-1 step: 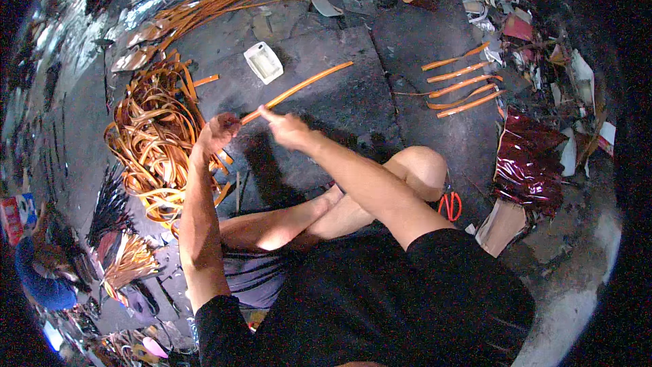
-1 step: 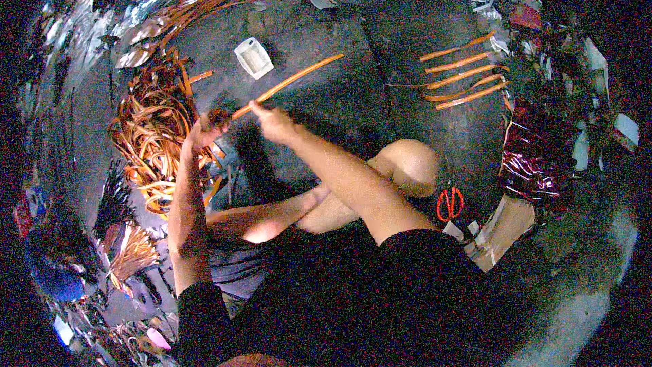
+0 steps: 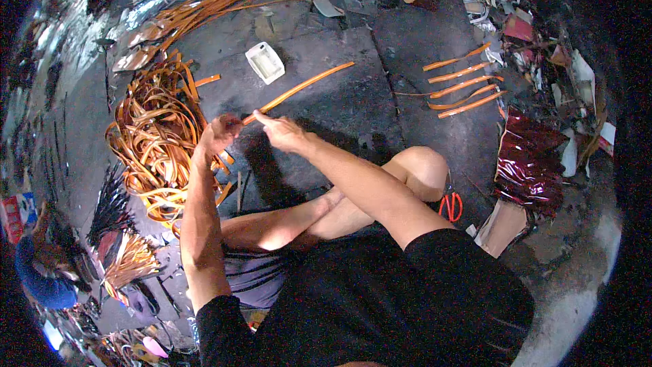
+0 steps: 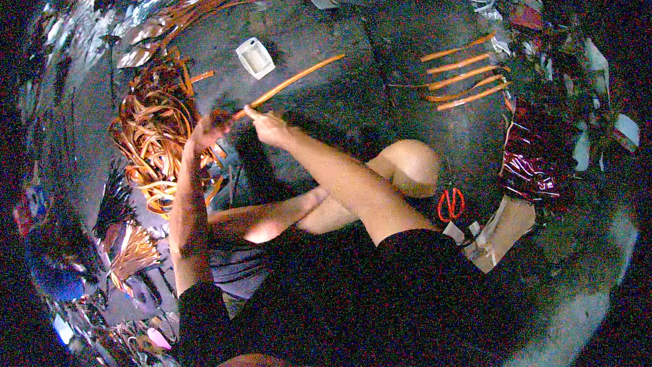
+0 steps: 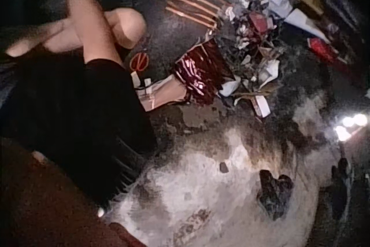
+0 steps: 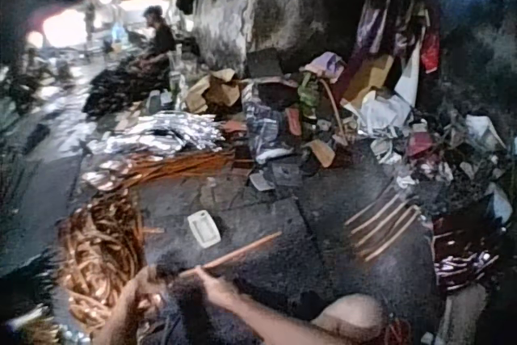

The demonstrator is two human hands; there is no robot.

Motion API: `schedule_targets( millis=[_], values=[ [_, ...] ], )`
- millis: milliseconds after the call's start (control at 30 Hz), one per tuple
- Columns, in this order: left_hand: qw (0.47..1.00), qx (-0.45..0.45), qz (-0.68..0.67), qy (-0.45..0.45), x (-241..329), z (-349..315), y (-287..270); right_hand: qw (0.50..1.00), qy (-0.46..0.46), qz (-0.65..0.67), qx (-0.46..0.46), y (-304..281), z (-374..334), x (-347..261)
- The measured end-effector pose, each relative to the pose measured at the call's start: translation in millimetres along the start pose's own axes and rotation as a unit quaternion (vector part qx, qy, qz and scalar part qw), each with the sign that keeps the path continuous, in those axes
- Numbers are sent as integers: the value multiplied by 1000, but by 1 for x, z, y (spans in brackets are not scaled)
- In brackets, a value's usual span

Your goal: The person sits on the floor and repeatedly picks up orange cords, measures them against a white plastic guide, and cuts them into uniform lengths. The cut pieces are placed in a neat pile to the right.

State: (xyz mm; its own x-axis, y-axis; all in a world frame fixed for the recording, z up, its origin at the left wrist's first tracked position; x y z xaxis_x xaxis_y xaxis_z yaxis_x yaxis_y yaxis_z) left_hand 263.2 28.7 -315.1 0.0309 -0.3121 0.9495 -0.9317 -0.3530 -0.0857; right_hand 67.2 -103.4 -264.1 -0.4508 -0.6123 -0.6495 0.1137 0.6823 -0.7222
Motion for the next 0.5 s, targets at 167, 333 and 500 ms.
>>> schedule_targets(
  millis=[167, 333, 500],
  values=[
    [1000, 9, -3, 24, -14, 0, 18, 979, 8, 69, 189, -60, 14, -23],
    [999, -4, -28, 37, 18, 30, 56, 915, -147, -228, 299, -108, 46, 17],
    [981, -30, -183, 58, -12, 51, 60, 922, -175, -216, 269, -104, 74, 27]
  ],
)
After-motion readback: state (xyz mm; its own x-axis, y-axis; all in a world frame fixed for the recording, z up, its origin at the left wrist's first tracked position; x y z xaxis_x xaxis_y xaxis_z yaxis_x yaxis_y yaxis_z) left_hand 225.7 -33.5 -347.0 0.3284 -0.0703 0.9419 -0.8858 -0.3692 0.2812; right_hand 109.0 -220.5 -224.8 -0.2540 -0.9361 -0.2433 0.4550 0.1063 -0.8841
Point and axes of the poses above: each hand's wrist, its own z-axis towards the middle knuckle, its own y-axis out of the palm, x = y × z, the point moved 1 cm from there along z, towards the middle knuckle, and after that the axes turned 3 degrees about x, right-handed, at the moved point
